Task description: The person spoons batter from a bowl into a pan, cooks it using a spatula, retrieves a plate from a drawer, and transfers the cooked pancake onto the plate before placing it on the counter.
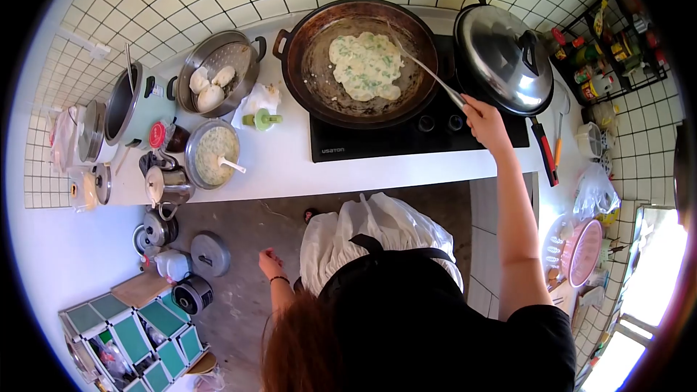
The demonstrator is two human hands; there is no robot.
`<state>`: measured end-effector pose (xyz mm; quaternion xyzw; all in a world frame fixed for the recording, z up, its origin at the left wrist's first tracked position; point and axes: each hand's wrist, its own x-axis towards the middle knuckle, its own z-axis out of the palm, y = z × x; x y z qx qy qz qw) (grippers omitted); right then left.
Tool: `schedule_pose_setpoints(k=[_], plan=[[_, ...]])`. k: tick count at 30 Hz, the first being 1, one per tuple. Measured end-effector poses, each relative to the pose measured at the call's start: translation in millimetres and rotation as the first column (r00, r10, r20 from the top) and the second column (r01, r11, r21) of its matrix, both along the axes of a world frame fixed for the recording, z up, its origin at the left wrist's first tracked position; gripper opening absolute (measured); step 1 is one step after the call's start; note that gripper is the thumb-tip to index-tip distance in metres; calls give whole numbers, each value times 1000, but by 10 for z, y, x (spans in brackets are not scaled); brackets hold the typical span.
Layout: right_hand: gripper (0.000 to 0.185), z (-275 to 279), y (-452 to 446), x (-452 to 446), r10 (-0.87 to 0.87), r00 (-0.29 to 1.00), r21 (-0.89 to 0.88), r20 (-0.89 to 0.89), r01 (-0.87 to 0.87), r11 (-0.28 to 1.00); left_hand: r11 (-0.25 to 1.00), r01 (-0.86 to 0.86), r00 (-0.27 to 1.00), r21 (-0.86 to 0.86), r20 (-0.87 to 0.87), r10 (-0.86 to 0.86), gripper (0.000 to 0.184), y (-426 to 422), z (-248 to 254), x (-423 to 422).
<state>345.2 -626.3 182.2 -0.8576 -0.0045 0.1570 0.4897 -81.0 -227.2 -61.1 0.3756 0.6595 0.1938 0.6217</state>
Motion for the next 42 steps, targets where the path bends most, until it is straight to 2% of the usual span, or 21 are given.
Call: schedule_pose_setpoints(k=[4, 6, 10, 11, 14, 15, 18, 23, 26, 29, 36, 42], plan=[[35, 33, 69, -368, -118, 993, 75, 8, 117, 990, 999, -21, 1000, -32, 2, 22, 22, -41, -37, -66], [36, 56, 104, -569, -164, 986, -11, 42, 165, 986, 999, -16, 1000, -32, 2, 16, 23, -41, -51, -58], [33, 135, 300, -832, -245, 970, -18, -7, 244, 969, 998, 57, 998, 3, -21, -57, 24, 42, -197, -120], [34, 130, 336, -848, -237, 971, -2, -30, 237, 971, 997, 82, 996, 11, -33, -82, 25, 78, -232, -121], [35, 211, 460, -908, -195, 979, -99, 59, 200, 975, 992, 126, 988, 15, -96, -124, 27, 174, -323, -123], [34, 253, 524, -932, -141, 974, -198, 176, 175, 964, 991, 134, 985, -3, -113, -133, 28, 213, -343, -125], [36, 330, 765, -1005, -5, 940, -296, 341, 113, 949, 985, 170, 971, -41, -165, -174, 31, 345, -441, -213], [33, 357, 1229, -1077, 26, 945, -340, 326, 92, 936, 971, 232, 947, -61, -216, -240, 35, 568, -623, -341], [34, 248, 1366, -1109, 154, 899, -436, 411, 45, 899, 971, 234, 934, -53, -266, -239, 35, 634, -588, -336], [36, 189, 1457, -1143, 173, 897, -480, 408, 50, 876, 969, 242, 919, -58, -307, -248, 36, 711, -653, -406], [37, 209, 1568, -1229, 230, 895, -577, 381, 37, 816, 972, 221, 936, -85, -261, -236, 37, 887, -865, -558], [34, 402, 1775, -1393, 134, 937, -411, 324, 12, 911, 972, 218, 936, -92, -263, -235, 34, 1004, -902, -476]])
